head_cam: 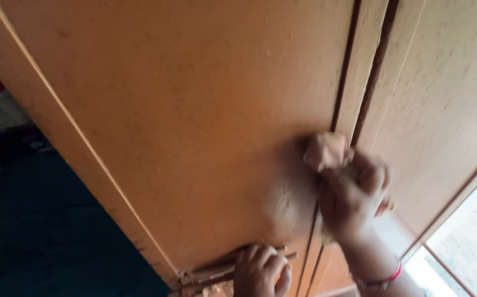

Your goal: The person wipes the surface of a wooden door with a cloth. They systematically clean the door panels, edges, and the metal latch area using circular and back-and-forth motions.

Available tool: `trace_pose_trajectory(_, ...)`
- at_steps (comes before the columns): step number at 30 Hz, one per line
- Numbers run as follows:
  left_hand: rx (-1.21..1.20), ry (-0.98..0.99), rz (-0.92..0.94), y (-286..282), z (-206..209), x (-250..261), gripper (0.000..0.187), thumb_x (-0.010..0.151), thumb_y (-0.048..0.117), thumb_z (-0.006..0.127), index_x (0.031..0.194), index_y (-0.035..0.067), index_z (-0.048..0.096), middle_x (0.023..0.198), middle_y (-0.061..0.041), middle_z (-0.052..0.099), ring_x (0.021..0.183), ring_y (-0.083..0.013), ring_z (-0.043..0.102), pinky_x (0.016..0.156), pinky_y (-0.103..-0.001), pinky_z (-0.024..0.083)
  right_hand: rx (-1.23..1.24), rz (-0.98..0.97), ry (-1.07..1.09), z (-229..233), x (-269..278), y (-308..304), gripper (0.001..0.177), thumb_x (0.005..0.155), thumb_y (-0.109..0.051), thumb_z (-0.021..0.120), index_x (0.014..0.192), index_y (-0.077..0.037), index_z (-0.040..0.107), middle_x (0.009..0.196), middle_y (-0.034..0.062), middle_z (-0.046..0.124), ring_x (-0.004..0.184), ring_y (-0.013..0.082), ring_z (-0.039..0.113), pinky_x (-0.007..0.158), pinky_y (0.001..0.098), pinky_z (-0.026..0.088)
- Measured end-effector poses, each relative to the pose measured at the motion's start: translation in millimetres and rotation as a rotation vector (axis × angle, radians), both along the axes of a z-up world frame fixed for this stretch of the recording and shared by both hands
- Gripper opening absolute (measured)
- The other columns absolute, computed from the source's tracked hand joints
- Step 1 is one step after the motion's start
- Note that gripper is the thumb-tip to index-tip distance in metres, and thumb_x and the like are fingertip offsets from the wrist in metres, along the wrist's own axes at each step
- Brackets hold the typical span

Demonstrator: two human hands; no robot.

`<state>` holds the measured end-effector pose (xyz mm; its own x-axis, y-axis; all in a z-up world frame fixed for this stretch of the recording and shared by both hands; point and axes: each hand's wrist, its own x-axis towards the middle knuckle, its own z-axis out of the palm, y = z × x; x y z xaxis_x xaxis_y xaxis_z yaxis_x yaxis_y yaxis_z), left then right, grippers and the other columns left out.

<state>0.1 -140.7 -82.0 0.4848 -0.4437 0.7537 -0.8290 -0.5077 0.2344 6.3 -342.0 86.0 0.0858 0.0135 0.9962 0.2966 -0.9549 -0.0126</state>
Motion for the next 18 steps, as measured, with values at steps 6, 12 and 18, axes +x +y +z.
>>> trace_pose_trajectory(6, -0.109, -0.468, 0.165, 16, 28, 15, 0.022, 0.082, 0.036, 0.072, 0.099, 0.022, 0.073, 0.113, -0.004, 0.067, 0.113, -0.0254, 0.061, 0.100, -0.054, 0.046, -0.195, 0.145, 0.086, -39, -22, 37, 0.016, 0.067, -0.007, 0.068, 0.080, -0.013, 0.061, 0.109, 0.0130, 0.066, 0.097, 0.0346, 0.061, 0.081, 0.0461, 0.049)
trace_pose_trajectory(12, -0.018, -0.568, 0.484, 24, 105, 24, 0.050, 0.097, 0.039, 0.060, 0.145, 0.025, 0.062, 0.156, -0.015, 0.045, 0.145, -0.0372, 0.039, 0.121, -0.057, 0.019, -0.093, 0.370, 0.174, 74, -13, 28, 0.018, 0.085, 0.001, 0.070, 0.102, -0.005, 0.073, 0.112, 0.0054, 0.073, 0.102, 0.0235, 0.073, 0.078, 0.0360, 0.053)
trace_pose_trajectory(18, -0.051, -0.687, 0.547, 20, 125, 33, 0.052, 0.101, 0.038, 0.055, 0.151, 0.025, 0.056, 0.161, -0.011, 0.043, 0.152, -0.0325, 0.034, 0.126, -0.056, 0.013, -0.052, 0.040, -0.065, 109, -5, 40, 0.029, 0.076, 0.002, 0.066, 0.100, -0.012, 0.076, 0.115, 0.0144, 0.062, 0.106, 0.0340, 0.058, 0.094, 0.0465, 0.046)
